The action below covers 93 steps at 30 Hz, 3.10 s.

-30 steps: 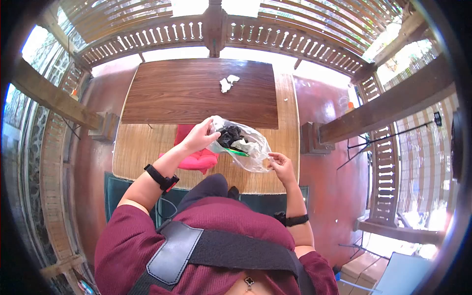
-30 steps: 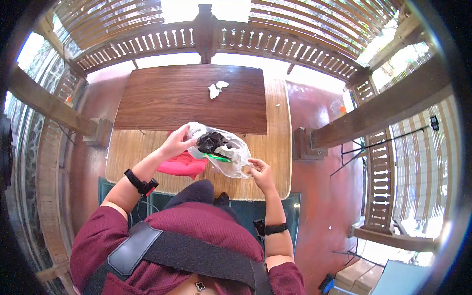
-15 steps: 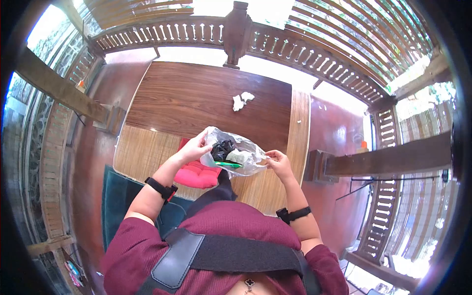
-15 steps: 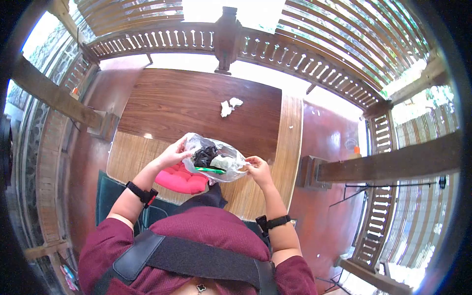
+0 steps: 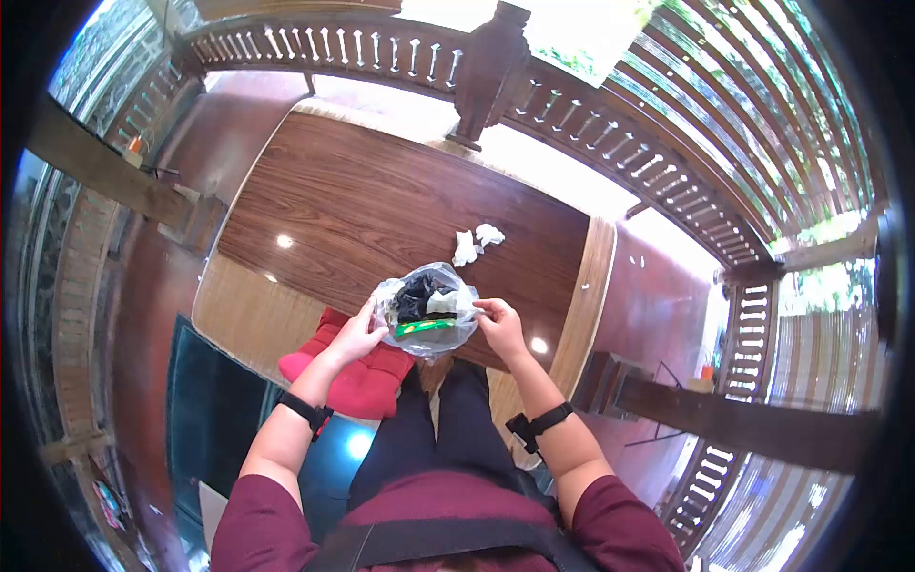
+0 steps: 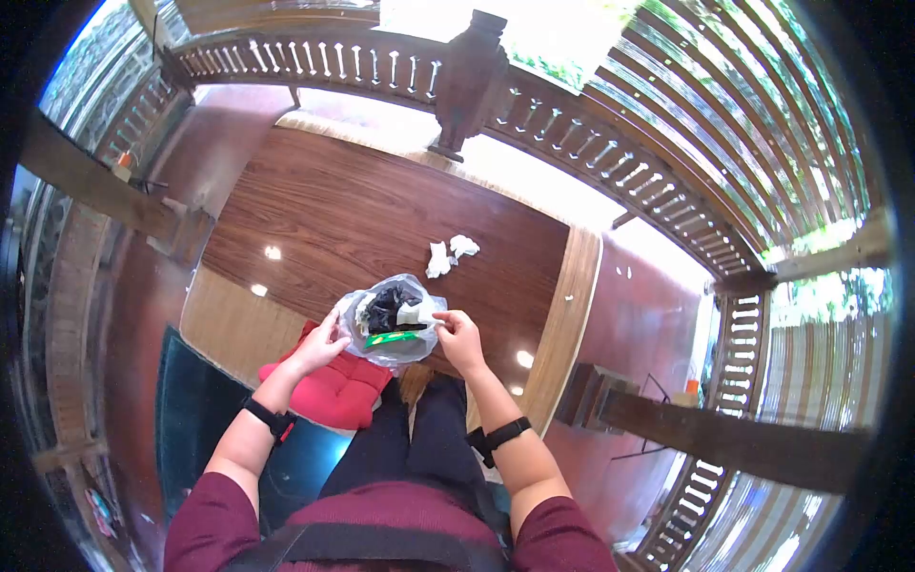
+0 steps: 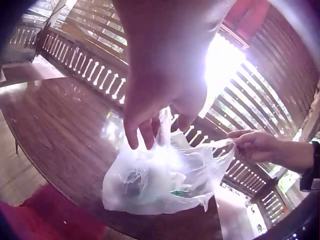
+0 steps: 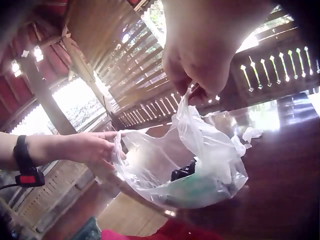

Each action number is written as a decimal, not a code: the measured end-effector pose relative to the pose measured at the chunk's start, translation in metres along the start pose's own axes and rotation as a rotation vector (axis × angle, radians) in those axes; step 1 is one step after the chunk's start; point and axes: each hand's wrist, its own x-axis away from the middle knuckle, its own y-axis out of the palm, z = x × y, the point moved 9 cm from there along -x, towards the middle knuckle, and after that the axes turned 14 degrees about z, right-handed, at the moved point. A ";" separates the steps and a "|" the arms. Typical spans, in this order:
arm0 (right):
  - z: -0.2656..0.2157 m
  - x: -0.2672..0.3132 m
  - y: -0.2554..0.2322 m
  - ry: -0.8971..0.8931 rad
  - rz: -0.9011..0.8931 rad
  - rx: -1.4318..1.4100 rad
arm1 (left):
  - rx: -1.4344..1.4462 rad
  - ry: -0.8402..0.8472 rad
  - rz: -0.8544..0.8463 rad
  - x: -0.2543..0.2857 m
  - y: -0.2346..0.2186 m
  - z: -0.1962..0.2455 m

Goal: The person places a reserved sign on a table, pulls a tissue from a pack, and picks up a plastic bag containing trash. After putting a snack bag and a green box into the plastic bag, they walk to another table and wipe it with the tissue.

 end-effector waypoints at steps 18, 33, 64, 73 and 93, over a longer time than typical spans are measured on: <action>0.202 -0.190 0.073 0.143 -0.007 -0.137 | 0.530 -0.108 0.553 -0.058 -0.002 -0.037; 0.201 -0.142 0.094 -0.249 -0.470 0.748 | 0.531 -0.125 0.882 -0.045 -0.008 -0.028; -0.065 -0.060 0.147 -0.435 -0.966 -0.123 | 0.621 -0.125 0.783 -0.036 0.000 -0.049; 0.133 -0.254 0.062 -0.334 -0.025 0.386 | 0.522 -0.082 0.852 -0.038 0.003 -0.043; -0.038 -0.130 0.054 -0.567 0.012 -0.120 | 0.595 -0.057 0.823 -0.040 -0.001 -0.041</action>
